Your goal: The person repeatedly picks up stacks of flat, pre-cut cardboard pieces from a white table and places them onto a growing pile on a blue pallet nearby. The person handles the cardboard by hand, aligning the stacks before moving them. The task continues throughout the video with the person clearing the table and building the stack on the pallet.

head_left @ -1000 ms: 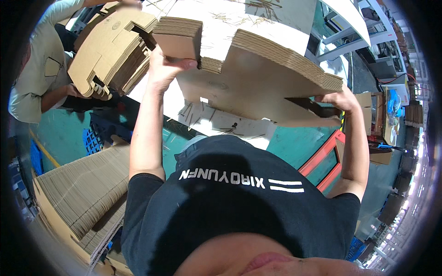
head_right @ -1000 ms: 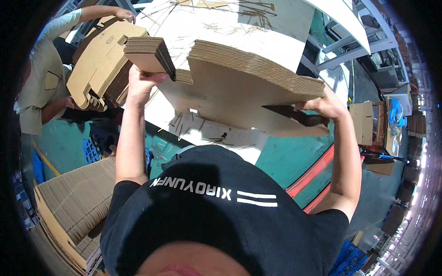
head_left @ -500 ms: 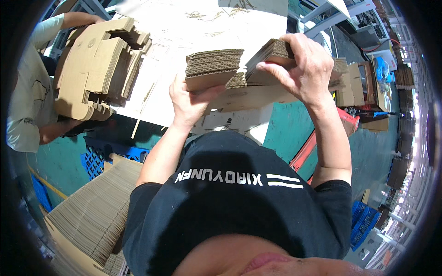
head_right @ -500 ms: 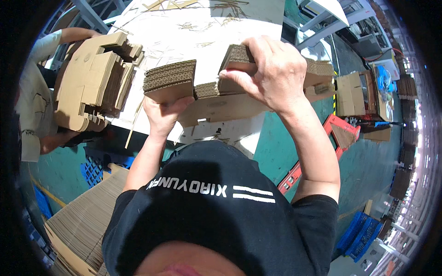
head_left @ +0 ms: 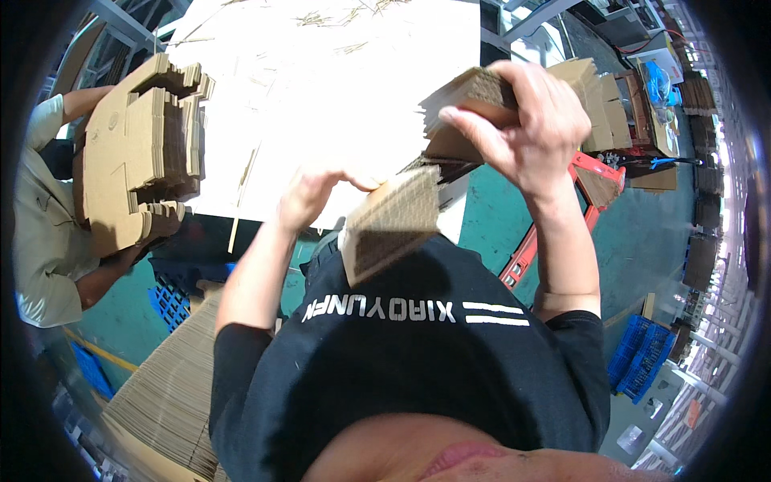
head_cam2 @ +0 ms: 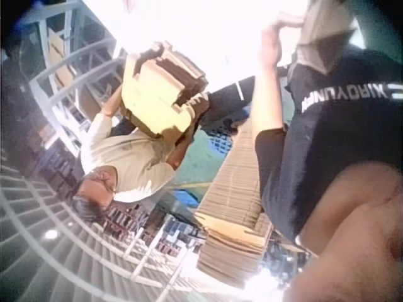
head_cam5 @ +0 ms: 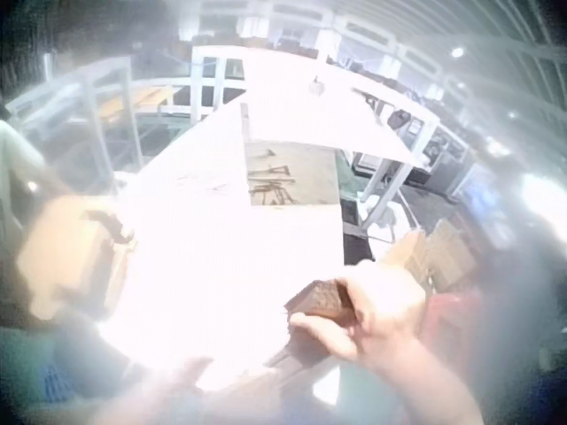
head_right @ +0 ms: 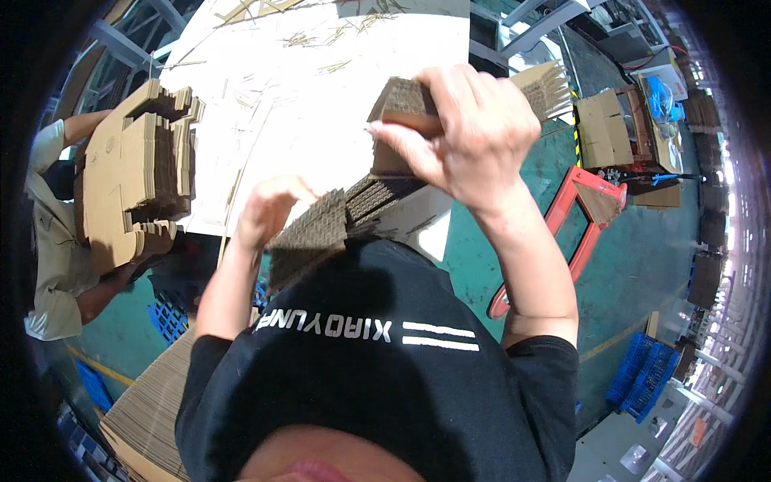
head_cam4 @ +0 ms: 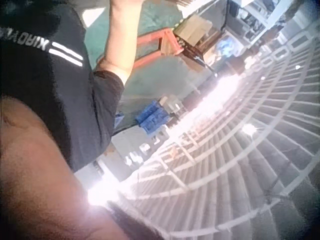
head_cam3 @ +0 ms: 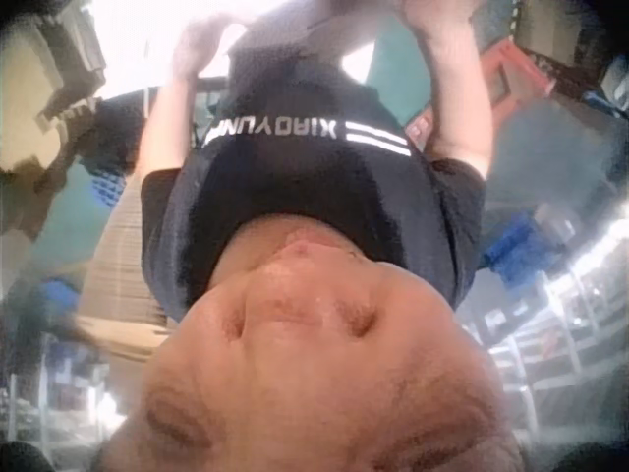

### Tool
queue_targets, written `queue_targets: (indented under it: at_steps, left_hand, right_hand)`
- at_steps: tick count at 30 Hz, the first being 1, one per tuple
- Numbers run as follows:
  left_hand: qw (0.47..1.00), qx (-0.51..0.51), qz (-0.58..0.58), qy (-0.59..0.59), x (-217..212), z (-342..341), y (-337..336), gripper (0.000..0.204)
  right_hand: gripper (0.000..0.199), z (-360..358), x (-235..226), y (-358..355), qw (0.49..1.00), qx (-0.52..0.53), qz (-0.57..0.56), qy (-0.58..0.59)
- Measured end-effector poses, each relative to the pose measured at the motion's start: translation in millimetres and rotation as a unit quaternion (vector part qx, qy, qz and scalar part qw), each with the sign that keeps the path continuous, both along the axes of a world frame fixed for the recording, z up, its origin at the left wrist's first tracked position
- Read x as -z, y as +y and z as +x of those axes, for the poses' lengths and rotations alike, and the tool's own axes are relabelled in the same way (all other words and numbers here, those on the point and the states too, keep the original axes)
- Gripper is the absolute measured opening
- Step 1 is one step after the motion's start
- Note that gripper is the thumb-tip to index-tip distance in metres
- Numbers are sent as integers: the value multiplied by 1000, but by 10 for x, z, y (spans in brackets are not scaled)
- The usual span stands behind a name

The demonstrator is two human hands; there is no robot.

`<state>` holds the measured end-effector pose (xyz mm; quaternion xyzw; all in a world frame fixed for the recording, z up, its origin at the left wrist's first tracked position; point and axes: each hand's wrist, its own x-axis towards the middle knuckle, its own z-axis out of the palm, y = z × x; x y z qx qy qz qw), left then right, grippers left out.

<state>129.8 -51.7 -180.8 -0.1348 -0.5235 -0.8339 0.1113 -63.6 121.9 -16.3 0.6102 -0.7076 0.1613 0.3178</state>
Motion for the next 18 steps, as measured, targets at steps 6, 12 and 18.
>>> queue_targets:
  at_steps: [6,12,18]
  left_hand:
    - [980,76,93,-161,-77,-883,414,70]
    - [950,190,194,-155,-47,-1124,467,48]
    - [956,60,253,-133,88,-1098,732,20]
  right_hand:
    - [49,-27,130,366,998,-38,-37,-29]
    - [53,62,-33,504,999,-13,-11,-47]
    - [54,29,-33,526,998,-34,-2,-61]
